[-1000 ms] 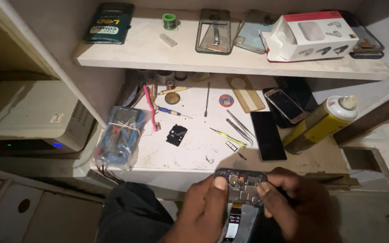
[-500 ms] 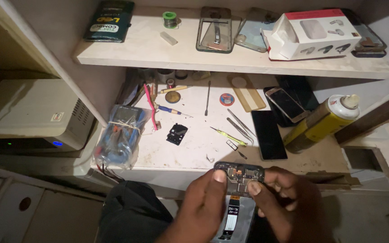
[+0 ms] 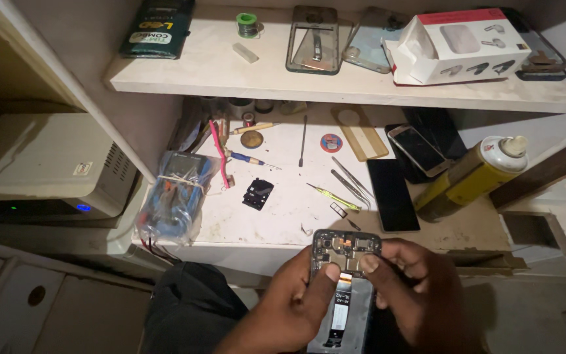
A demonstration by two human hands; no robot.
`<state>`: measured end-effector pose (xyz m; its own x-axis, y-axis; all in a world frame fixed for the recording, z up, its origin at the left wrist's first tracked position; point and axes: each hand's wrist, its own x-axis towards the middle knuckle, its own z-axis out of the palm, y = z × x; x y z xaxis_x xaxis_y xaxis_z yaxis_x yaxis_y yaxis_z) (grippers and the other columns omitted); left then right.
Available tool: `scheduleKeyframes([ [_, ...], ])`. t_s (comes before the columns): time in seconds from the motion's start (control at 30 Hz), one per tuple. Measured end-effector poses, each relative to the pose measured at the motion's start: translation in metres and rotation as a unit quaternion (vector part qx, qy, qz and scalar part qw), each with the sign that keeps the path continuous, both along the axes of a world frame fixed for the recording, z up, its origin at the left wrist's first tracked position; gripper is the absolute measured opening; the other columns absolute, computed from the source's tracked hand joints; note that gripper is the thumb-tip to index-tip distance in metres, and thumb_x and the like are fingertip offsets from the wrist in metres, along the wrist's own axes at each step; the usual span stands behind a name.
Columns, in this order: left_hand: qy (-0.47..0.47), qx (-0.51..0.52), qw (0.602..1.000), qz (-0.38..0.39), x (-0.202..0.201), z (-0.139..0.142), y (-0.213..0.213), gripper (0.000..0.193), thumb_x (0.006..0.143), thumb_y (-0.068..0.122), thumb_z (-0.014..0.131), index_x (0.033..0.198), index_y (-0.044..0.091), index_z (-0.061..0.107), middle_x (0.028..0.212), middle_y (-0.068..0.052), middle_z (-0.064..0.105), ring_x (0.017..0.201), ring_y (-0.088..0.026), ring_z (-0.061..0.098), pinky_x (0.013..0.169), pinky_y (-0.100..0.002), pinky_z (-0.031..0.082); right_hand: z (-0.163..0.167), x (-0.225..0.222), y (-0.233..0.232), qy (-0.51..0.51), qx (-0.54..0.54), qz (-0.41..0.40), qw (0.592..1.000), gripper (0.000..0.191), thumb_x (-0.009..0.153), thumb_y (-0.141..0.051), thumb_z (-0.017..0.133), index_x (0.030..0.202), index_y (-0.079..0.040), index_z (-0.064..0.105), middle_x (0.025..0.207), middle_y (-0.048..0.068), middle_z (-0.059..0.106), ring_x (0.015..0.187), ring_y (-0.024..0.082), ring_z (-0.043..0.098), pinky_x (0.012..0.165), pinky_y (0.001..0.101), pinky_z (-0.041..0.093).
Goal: The person holds a disassembled smartphone and uses a small screwdriver to remove screws from the internal frame. They then place a black camera module onto the motherboard and secure it with additional screws. The phone remains open on the workbench throughout the clip.
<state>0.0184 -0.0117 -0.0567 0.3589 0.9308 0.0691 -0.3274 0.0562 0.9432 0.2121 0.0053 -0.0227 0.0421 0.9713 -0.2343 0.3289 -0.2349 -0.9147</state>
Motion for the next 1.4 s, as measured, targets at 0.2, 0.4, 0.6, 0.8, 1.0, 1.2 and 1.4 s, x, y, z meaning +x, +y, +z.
scheduleKeyframes([
  [0.2, 0.083, -0.059, 0.995, 0.018, 0.005, -0.049, 0.011, 0.033, 0.112, 0.019, 0.05, 0.137, 0.002, 0.062, 0.098, -0.008, 0.062, 0.084, -0.014, 0.05, 0.075, -0.031, 0.044, -0.055, 0.013, 0.009, 0.11, 0.003, 0.073, 0.991, 0.02, 0.09, -0.012, 0.069, 0.106, -0.001, 0.074, 0.081, 0.007, 0.076, 0.063, 0.012, 0.058, 0.056, 0.028, 0.048],
  [0.4, -0.004, -0.195, 0.981, -0.003, 0.005, -0.116, 0.008, 0.033, 0.104, 0.019, 0.055, 0.13, 0.001, 0.061, 0.115, -0.004, 0.071, 0.109, -0.011, 0.062, 0.099, -0.027, 0.049, -0.156, 0.016, 0.002, 0.115, -0.045, 0.044, 0.991, 0.017, 0.086, -0.006, 0.073, 0.102, 0.0, 0.076, 0.083, 0.006, 0.076, 0.06, 0.012, 0.06, 0.054, 0.0282, 0.051],
  [0.6, 0.0, -0.165, 0.985, 0.058, 0.016, -0.148, 0.005, 0.036, 0.1, 0.015, 0.061, 0.134, 0.002, 0.059, 0.112, -0.003, 0.073, 0.102, -0.011, 0.063, 0.094, -0.026, 0.05, -0.187, 0.001, 0.012, 0.083, -0.045, -0.032, 0.995, 0.009, 0.084, 0.0, 0.076, 0.093, 0.001, 0.074, 0.075, 0.005, 0.072, 0.058, 0.012, 0.058, 0.052, 0.0296, 0.049],
  [0.8, 0.059, -0.188, 0.968, 0.158, 0.027, -0.145, 0.02, 0.032, 0.099, 0.01, 0.064, 0.13, 0.003, 0.065, 0.089, -0.006, 0.068, 0.075, -0.015, 0.056, 0.066, -0.031, 0.047, -0.159, -0.021, 0.026, -0.034, 0.039, -0.036, 0.998, 0.015, 0.08, 0.0, 0.074, 0.094, -0.004, 0.078, 0.076, 0.003, 0.081, 0.069, 0.011, 0.069, 0.065, 0.028, 0.054],
  [1.0, 0.108, -0.1, 0.97, 0.194, 0.008, -0.14, 0.03, 0.028, 0.098, 0.015, 0.064, 0.126, 0.008, 0.065, 0.097, 0.004, 0.075, 0.086, -0.003, 0.064, 0.079, -0.024, 0.053, -0.13, -0.031, 0.037, -0.086, 0.056, 0.061, 0.993, 0.014, 0.086, -0.012, 0.076, 0.099, -0.005, 0.077, 0.086, 0.006, 0.082, 0.078, 0.012, 0.074, 0.071, 0.0278, 0.056],
  [1.2, -0.079, -0.254, 0.949, 0.17, -0.015, -0.127, 0.038, 0.034, 0.098, 0.024, 0.059, 0.124, 0.002, 0.065, 0.103, -0.005, 0.078, 0.092, -0.012, 0.07, 0.086, -0.026, 0.055, -0.113, -0.034, 0.062, -0.026, 0.014, 0.022, 0.999, 0.022, 0.093, -0.016, 0.071, 0.114, -0.011, 0.077, 0.092, 0.007, 0.077, 0.082, 0.021, 0.069, 0.069, 0.033, 0.056],
  [1.4, -0.122, -0.322, 0.919, 0.195, -0.032, -0.118, 0.032, 0.034, 0.095, 0.025, 0.062, 0.119, 0.0, 0.066, 0.099, -0.011, 0.075, 0.087, -0.021, 0.069, 0.082, -0.035, 0.054, -0.085, -0.056, 0.116, -0.141, 0.244, 0.222, 0.934, 0.03, 0.089, -0.013, 0.07, 0.119, -0.013, 0.072, 0.112, 0.004, 0.068, 0.106, 0.019, 0.069, 0.093, 0.0311, 0.058],
])
